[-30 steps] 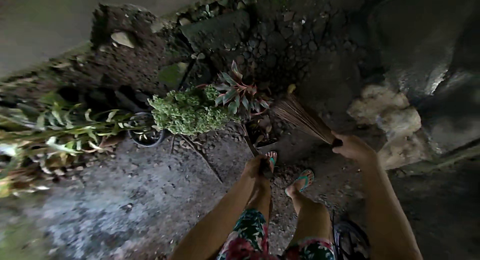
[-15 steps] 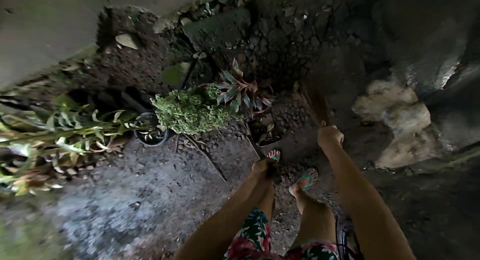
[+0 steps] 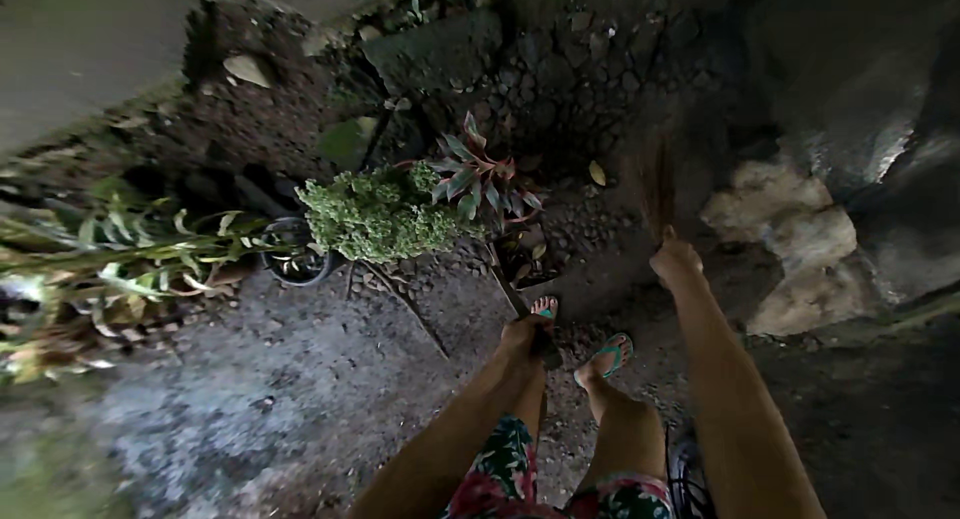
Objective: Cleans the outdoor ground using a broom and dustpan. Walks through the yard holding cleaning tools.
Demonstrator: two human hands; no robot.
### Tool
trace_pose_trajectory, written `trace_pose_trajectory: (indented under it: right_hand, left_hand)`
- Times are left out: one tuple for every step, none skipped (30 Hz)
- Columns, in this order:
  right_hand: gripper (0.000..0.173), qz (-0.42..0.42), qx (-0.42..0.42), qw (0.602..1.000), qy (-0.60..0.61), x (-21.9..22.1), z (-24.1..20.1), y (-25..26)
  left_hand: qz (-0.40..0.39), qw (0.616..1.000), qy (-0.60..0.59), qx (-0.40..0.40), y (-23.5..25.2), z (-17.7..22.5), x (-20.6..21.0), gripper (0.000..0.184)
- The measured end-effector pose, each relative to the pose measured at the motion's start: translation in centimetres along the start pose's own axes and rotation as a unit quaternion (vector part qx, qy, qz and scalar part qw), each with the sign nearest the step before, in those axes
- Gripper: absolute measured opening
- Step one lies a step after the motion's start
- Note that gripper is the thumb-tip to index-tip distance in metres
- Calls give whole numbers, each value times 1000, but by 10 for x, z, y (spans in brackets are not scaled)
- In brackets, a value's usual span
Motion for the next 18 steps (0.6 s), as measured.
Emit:
trace_pose_trajectory:
  right_hand:
    - [80,3,-24,1000,13,7,-5,14]
    - [78,-2,-56,998,12,11,-10,21]
    - [76,-14,-88,996,0,12,-13,23]
    - [75,-29,-117,993,-19,11,-13,18]
    - [74,-44,-133,989,-47,4,-9,5]
    - [73,-53,-139,986,-71,-7,-1,-14]
    - [72,-60,-139,985,-88,-20,10,-34]
    - [71,-69,-135,984,-97,-32,24,-54]
    - [70,-72,-132,984,-100,-42,39,-70]
    - [70,-74,-130,984,-94,-49,54,-81]
    - [70,-75,-121,986,-89,-56,67,-90]
    - [70,-73,-110,988,-82,-60,76,-94]
    - [70,-67,-100,990,-73,-61,81,-93]
    - [70,-58,-90,992,-64,-58,82,-89]
    - [70,-49,-82,994,-51,-50,78,-82]
    - [71,-42,-72,996,-27,-38,71,-72]
    - [73,-39,-56,998,-2,-21,65,-60]
    - [73,-35,-38,998,22,-3,58,-48]
  left_hand:
    - [6,1000,-9,0,0,-1,0,7]
    - [9,1000,-13,0,0,0,1,8]
    - [11,1000,-14,-1,0,0,0,7]
    - [12,1000,-13,-4,-1,1,0,7]
    - [9,1000,-11,-7,-1,2,-1,7]
    - [10,1000,-6,-9,-2,3,-2,6]
    - [7,1000,1,-11,-5,5,-2,5]
    - [8,1000,6,-12,-7,6,-2,5]
    - [13,1000,10,-12,-10,6,-3,5]
    - [16,1000,13,-9,-11,6,-3,5]
    - [17,1000,16,-4,-12,6,-3,5]
    - [15,1000,18,-2,-12,6,-2,5]
    - [17,1000,17,1,-12,6,-1,5]
    - [22,1000,16,3,-10,5,-2,6]
    - [21,1000,17,3,-8,4,-3,7]
    - [15,1000,18,3,-6,3,-4,8]
    - [9,1000,20,4,-6,2,-4,7]
    - [2,1000,20,3,-6,3,-3,7]
Point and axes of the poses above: each hand's wrist, its own y-axis towards the middle knuckle, its own x-axis out of the palm, z = x × y, the point moved 10 cm from there along y, towards the middle knuckle, and after that the axes turned 4 degrees about -y, right-handed, at the moved point
